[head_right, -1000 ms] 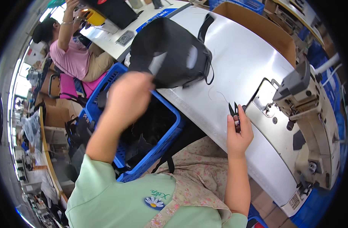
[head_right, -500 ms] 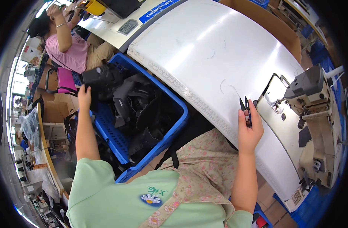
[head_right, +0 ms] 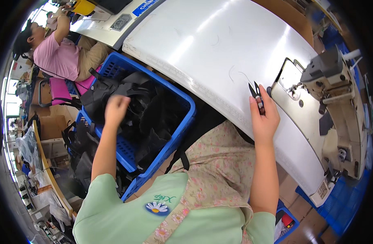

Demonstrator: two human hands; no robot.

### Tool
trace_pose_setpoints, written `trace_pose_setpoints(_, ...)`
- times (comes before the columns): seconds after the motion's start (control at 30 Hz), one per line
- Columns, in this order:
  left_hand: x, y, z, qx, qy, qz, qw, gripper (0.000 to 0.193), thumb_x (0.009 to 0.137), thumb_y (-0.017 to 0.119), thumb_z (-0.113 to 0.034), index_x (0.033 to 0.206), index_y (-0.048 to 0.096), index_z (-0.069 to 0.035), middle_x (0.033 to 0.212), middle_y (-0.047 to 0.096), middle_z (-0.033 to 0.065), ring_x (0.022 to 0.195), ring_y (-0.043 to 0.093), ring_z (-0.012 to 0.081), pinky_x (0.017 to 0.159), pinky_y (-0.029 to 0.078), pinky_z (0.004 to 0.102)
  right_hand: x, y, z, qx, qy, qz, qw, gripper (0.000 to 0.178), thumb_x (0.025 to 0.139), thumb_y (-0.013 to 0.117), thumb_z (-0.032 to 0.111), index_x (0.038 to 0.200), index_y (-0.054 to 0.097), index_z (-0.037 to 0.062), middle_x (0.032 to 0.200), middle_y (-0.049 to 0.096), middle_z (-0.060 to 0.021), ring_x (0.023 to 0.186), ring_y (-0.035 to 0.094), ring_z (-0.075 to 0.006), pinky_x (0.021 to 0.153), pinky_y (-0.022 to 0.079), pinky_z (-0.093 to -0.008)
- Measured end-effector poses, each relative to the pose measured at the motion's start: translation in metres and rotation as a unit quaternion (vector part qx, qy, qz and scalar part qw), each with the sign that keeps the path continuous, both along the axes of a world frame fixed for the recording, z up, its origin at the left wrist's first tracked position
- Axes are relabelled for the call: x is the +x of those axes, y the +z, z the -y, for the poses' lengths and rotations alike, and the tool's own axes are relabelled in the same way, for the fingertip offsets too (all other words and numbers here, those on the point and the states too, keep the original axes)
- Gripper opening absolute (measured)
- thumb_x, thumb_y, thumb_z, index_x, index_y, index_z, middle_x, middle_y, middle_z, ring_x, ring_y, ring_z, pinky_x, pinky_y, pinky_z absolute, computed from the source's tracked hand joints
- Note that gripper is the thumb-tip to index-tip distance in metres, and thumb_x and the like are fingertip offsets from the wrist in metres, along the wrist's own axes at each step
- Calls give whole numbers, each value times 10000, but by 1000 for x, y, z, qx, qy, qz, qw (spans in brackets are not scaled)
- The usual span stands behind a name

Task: The person takes shoe components from a crate, aligns and stitches them together using a sewing machine, trims excess thread with thread snips, and sews additional shoe parts on the machine.

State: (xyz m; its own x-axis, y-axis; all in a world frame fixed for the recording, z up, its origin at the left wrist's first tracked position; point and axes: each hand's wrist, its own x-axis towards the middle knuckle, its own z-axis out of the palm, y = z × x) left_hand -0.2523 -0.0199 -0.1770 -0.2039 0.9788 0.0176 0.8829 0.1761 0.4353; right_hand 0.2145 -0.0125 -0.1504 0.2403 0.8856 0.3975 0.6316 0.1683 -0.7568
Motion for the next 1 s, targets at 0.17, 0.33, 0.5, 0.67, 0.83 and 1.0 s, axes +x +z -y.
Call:
trace_pose_setpoints(0.17, 40, -24, 25, -155, -135, 49, 977, 344, 842, 668, -286, 984, 678, 28, 932, 659, 264, 942, 638, 401, 839, 482, 444, -8, 4, -3, 4, 15, -41, 999, 387, 847, 732, 92, 1228, 661, 85, 865, 631, -22, 729, 549, -81, 620, 449, -221)
trace_pose_setpoints(0.33, 20, 61, 18, -183, -75, 162, 967, 226, 846, 669, -128, 966, 653, 64, 786, 674, 118, 743, 636, 155, 701, 496, 318, 4, 3, 3, -14, 3, -127, 992, 384, 851, 734, 98, 1228, 662, 84, 871, 639, -10, 721, 528, -53, 610, 432, -203)
trace_pose_setpoints(0.5, 9, 100, 18, -149, -28, 328, 932, 220, 898, 634, -99, 1071, 646, 37, 927, 684, 30, 833, 636, 111, 771, 502, 266, 6, 5, 11, 31, -1, -144, 989, 383, 850, 738, 98, 1225, 663, 80, 865, 637, 1, 715, 512, -47, 600, 421, -199)
trace_pose_setpoints(0.67, 3, 111, 12, -45, 12, 404, 914, 240, 898, 631, -103, 1098, 640, 30, 964, 691, 50, 831, 656, 129, 779, 507, 255, 2, 17, 27, 39, 15, -146, 988, 387, 842, 741, 94, 1221, 663, 84, 845, 638, -1, 681, 506, -54, 590, 420, -204)
trace_pose_setpoints(0.83, -2, 142, 5, -4, 84, 481, 873, 288, 782, 606, -84, 1025, 645, 65, 871, 694, 116, 708, 671, 193, 667, 541, 278, -1, 24, 49, 40, 54, -99, 993, 424, 794, 762, 94, 1207, 667, 96, 780, 620, -24, 605, 492, -94, 563, 425, -226)
trace_pose_setpoints(1.0, 24, 193, 10, 161, 181, 467, 850, 275, 721, 686, -166, 945, 670, -7, 924, 656, 111, 836, 636, 214, 762, 520, 321, 21, 36, 84, 47, 57, -109, 991, 471, 784, 762, 68, 1238, 649, 120, 801, 604, -31, 647, 536, -118, 567, 457, -249)
